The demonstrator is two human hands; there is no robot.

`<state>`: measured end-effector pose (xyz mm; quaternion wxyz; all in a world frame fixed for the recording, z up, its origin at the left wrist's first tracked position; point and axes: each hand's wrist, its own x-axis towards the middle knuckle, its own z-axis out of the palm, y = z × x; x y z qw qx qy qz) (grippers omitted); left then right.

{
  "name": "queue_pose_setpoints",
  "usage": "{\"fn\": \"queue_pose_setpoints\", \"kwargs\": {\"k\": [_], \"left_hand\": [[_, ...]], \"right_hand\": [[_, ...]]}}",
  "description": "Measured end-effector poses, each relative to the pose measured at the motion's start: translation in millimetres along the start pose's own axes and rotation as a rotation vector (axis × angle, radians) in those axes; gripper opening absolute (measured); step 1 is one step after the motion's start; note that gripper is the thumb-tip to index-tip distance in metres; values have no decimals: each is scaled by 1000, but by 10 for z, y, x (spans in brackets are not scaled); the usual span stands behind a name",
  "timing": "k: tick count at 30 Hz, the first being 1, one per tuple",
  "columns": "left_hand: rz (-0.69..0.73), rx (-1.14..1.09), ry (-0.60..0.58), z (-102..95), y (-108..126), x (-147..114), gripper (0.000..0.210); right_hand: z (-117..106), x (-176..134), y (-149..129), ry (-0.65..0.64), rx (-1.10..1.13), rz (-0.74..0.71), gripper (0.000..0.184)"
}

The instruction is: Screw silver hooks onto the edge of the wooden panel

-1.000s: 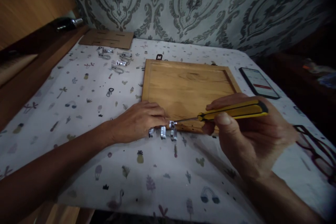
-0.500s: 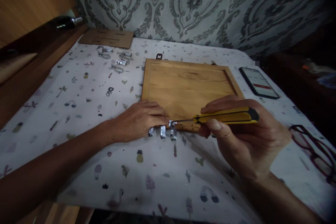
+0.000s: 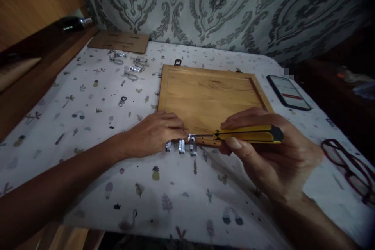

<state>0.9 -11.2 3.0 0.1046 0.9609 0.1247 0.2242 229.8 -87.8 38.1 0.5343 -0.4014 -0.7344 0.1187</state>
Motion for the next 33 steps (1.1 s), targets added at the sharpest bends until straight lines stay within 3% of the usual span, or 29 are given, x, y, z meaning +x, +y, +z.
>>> {"fn": "queue_pose_setpoints", "kwargs": {"k": [6, 10, 13, 19, 24, 30, 33], "left_hand": [[14, 11, 22, 4, 2, 3, 35], [2, 22, -3, 2, 2, 0, 34], [14, 17, 8, 3, 3, -1, 36], [14, -30, 46, 16, 7, 1, 34], [5, -23, 23, 15, 0, -4, 32], [11, -32, 22, 21, -11, -2, 30], [19, -37, 29, 25, -12, -3, 30]], "right_hand": [[23, 43, -51, 20, 208, 267, 11], [-34, 86, -56, -98, 297, 308, 18], [-38, 108, -65, -166, 278, 300, 14], [131, 130, -41, 34, -39, 136, 20], [184, 110, -12, 75, -22, 193, 13], [125, 18, -72, 236, 43, 139, 4], [99, 5, -86, 218, 43, 154, 3]]}}
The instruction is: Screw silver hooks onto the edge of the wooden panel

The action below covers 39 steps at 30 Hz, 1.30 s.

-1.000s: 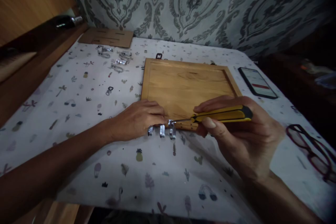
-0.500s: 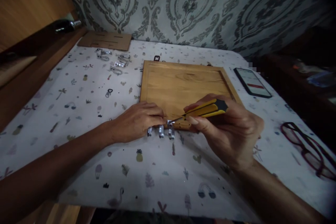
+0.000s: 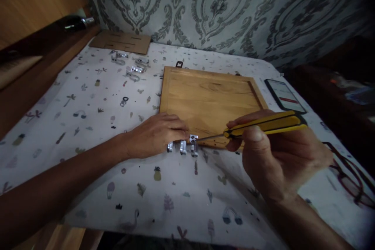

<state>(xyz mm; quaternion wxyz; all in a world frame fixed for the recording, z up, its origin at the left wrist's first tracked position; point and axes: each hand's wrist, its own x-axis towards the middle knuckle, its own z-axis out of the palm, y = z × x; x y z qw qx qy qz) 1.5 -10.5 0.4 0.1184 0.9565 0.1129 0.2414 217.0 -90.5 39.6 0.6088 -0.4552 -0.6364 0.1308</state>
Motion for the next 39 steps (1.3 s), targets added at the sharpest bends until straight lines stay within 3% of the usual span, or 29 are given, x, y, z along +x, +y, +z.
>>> {"fn": "queue_pose_setpoints", "kwargs": {"k": [8, 16, 24, 31, 39], "left_hand": [[-7, -6, -6, -9, 10, 1, 32], [-18, 26, -28, -14, 12, 5, 34], [6, 27, 9, -8, 9, 6, 33], [-24, 11, -27, 1, 7, -4, 33], [-27, 3, -23, -9, 14, 2, 32]], "right_hand": [[-3, -21, 33, -51, -29, 58, 5], [-14, -42, 44, -101, -56, -17, 6], [0, -63, 85, -111, -33, 8, 3], [-1, -55, 69, -42, 10, -18, 5], [-5, -46, 34, -65, -29, 1, 9]]}}
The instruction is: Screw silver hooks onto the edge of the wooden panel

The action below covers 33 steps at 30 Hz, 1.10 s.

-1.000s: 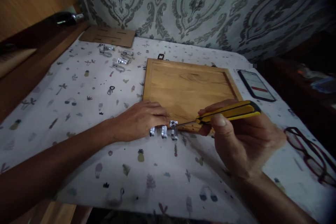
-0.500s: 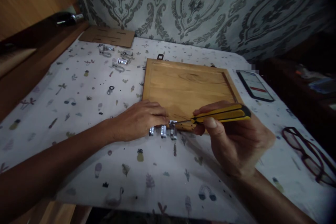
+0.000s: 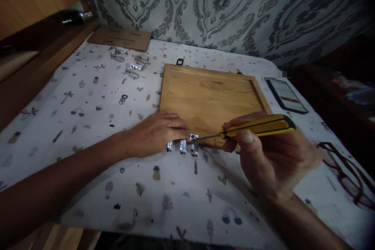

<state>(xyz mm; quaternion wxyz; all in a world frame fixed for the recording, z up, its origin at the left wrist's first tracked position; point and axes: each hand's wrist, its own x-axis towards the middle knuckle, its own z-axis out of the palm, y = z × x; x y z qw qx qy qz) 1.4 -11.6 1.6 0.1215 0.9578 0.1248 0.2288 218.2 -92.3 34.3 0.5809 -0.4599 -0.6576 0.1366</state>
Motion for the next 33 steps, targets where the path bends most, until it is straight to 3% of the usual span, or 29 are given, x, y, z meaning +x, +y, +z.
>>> {"fn": "queue_pose_setpoints", "kwargs": {"k": [6, 11, 14, 18, 21, 25, 28, 33], "left_hand": [[18, -1, 9, -9, 1, 1, 33], [24, 10, 18, -17, 8, 9, 33], [26, 5, 22, -3, 4, 8, 35], [16, 0, 6, 12, -9, -3, 34], [-1, 1, -19, 14, -14, -7, 32], [15, -22, 10, 23, -16, -5, 32], [33, -23, 35, 35, -21, -4, 31], [33, -25, 42, 53, -38, -9, 31]], "right_hand": [[-3, -19, 8, -53, 6, -3, 6], [20, 8, 45, -54, 63, -14, 14], [-10, 36, 55, -110, 157, 80, 14], [-102, 87, 45, -238, 251, 154, 28], [-142, 111, 24, -305, 236, 168, 21], [-116, 86, 3, -225, 149, 96, 7], [-71, 34, 14, -121, 79, 27, 13], [-56, -2, 85, -114, 209, 138, 17]]}}
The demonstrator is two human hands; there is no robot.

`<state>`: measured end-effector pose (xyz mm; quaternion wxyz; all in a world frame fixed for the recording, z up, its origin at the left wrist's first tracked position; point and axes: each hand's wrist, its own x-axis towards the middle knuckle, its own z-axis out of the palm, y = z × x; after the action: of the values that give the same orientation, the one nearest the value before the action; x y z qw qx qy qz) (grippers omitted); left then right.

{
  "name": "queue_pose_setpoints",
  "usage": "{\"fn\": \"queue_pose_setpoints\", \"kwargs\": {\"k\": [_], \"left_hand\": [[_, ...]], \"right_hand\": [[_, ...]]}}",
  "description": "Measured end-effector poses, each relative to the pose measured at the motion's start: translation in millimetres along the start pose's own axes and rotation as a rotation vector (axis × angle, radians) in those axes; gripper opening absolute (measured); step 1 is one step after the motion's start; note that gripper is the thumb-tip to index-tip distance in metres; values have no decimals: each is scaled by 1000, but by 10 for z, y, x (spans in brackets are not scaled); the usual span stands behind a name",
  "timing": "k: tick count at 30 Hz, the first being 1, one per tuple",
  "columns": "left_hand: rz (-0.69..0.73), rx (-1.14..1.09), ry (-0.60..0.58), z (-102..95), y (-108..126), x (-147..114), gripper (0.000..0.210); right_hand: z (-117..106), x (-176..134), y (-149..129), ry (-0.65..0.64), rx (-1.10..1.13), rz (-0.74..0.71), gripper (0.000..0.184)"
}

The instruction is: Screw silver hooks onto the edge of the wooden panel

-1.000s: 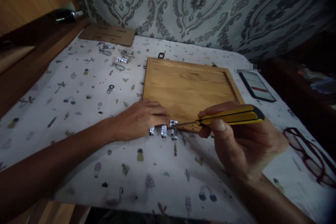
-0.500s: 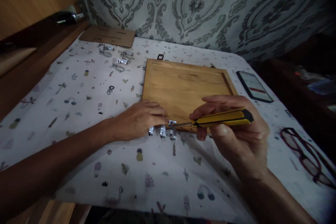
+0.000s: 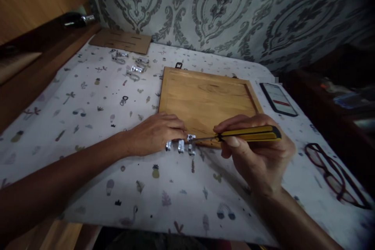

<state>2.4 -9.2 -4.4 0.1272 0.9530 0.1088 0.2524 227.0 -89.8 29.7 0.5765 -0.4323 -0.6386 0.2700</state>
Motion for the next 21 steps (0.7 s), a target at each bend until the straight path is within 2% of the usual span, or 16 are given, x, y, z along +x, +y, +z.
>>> {"fn": "queue_pose_setpoints", "kwargs": {"k": [5, 8, 13, 18, 21], "left_hand": [[-21, 6, -34, 5, -10, -6, 31], [-25, 15, -25, -1, -4, -1, 30], [-15, 12, -16, -21, 17, 9, 30], [-13, 8, -7, -13, 16, -7, 29], [-1, 2, 6, -5, 10, -15, 29]], "right_hand": [[-57, 52, -25, -86, 83, 132, 35], [-71, 74, -82, -122, 48, 151, 29], [-43, 78, -121, -95, 53, 101, 13], [12, 65, -117, -89, 154, 110, 20], [-6, 65, -121, -136, 180, 121, 23]]}}
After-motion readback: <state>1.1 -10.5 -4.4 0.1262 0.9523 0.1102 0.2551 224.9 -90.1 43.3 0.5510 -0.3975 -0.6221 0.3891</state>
